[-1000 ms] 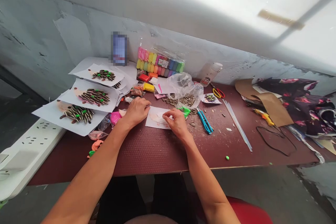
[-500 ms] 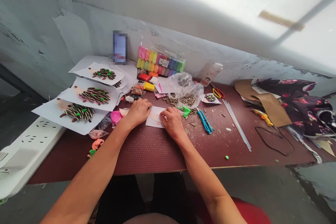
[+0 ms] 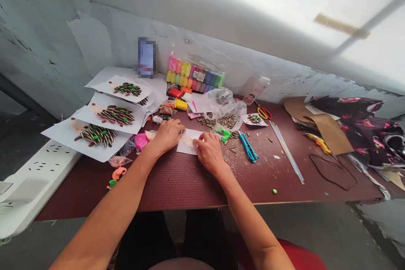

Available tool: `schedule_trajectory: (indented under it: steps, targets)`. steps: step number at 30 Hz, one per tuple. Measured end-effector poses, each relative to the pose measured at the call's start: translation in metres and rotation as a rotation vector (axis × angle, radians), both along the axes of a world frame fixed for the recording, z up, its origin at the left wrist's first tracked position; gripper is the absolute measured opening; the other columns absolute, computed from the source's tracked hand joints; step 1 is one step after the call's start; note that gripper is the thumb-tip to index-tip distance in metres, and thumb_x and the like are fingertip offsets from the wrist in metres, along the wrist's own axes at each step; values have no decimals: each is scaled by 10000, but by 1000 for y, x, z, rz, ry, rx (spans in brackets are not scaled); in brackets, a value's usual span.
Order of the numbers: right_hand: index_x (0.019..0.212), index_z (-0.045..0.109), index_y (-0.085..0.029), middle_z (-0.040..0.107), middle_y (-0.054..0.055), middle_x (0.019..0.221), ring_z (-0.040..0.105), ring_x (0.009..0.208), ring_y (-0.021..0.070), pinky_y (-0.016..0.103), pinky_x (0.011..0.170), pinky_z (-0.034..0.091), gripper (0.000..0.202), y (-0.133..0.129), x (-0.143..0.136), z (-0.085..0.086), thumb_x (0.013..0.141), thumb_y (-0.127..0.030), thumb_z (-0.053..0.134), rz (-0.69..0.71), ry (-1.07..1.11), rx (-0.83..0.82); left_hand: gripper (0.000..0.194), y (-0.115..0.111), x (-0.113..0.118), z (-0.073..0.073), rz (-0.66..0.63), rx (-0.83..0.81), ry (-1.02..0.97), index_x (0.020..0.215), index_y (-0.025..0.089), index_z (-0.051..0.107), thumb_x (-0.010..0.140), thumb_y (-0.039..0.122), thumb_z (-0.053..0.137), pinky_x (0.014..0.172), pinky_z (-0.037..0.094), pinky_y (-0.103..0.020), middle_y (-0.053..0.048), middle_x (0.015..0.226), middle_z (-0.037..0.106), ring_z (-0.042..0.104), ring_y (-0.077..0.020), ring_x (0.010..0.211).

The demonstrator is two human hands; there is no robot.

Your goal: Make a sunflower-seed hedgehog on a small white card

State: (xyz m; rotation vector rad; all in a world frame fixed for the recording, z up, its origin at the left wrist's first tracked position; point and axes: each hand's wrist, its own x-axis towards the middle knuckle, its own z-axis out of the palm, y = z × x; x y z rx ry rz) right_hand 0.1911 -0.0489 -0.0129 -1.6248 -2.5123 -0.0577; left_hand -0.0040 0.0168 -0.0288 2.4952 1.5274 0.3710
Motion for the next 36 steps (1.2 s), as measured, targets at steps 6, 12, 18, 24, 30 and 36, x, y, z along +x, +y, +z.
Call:
schedule_trajectory:
  steps: [6, 12, 18, 24, 30, 36]
  targets:
    - [1166, 748, -244, 632, 119, 1157, 457, 1024, 263, 384, 889, 305, 311, -6, 4, -5, 1020, -174, 482, -2, -33, -7, 367, -4, -3, 4, -15, -18, -13, 1101, 261, 794, 925, 174, 484, 954, 444, -430, -91, 1134, 717, 639, -282, 1087]
    - [1226, 734, -280, 625, 110, 1173, 451, 1040, 265, 388, 907, 308, 361, -7, 6, -8, 983, -129, 514, -14, -1, -16, 384, -10, -7, 11, -58, -95, 6, 1152, 274, 774, 783, 329, 686, 1012, 424, -457, -83, 1208, 685, 612, -332, 1166]
    - [1257, 749, -306, 638, 94, 1111, 480, 1015, 244, 379, 912, 328, 471, -4, 11, -11, 967, -61, 471, -115, 164, -30, 400, -10, -5, 17, -45, -139, 29, 1156, 277, 770, 768, 347, 707, 1041, 409, -483, -89, 1231, 671, 593, -346, 1193]
    - [1276, 740, -359, 619, 97, 1154, 462, 1034, 257, 410, 947, 321, 481, -9, 9, -10, 974, -86, 484, -72, 128, -2, 386, -9, -6, 15, -46, -142, 26, 1143, 281, 767, 773, 357, 687, 1052, 396, -488, -91, 1232, 673, 583, -347, 1193]
    - [1204, 761, -365, 611, 82, 1171, 450, 1049, 265, 431, 978, 314, 429, -14, 2, -11, 964, -100, 524, -51, 90, -36, 483, -11, -6, 17, -63, -161, 33, 1174, 280, 753, 713, 422, 743, 1055, 394, -486, -86, 1254, 652, 569, -351, 1202]
    - [1252, 754, -330, 624, 92, 1170, 484, 1034, 248, 416, 971, 342, 480, -10, 5, -17, 955, -61, 491, -135, 227, -21, 491, -12, -5, 18, -52, -162, 56, 1190, 277, 741, 717, 410, 750, 1059, 391, -477, -86, 1263, 644, 561, -346, 1211]
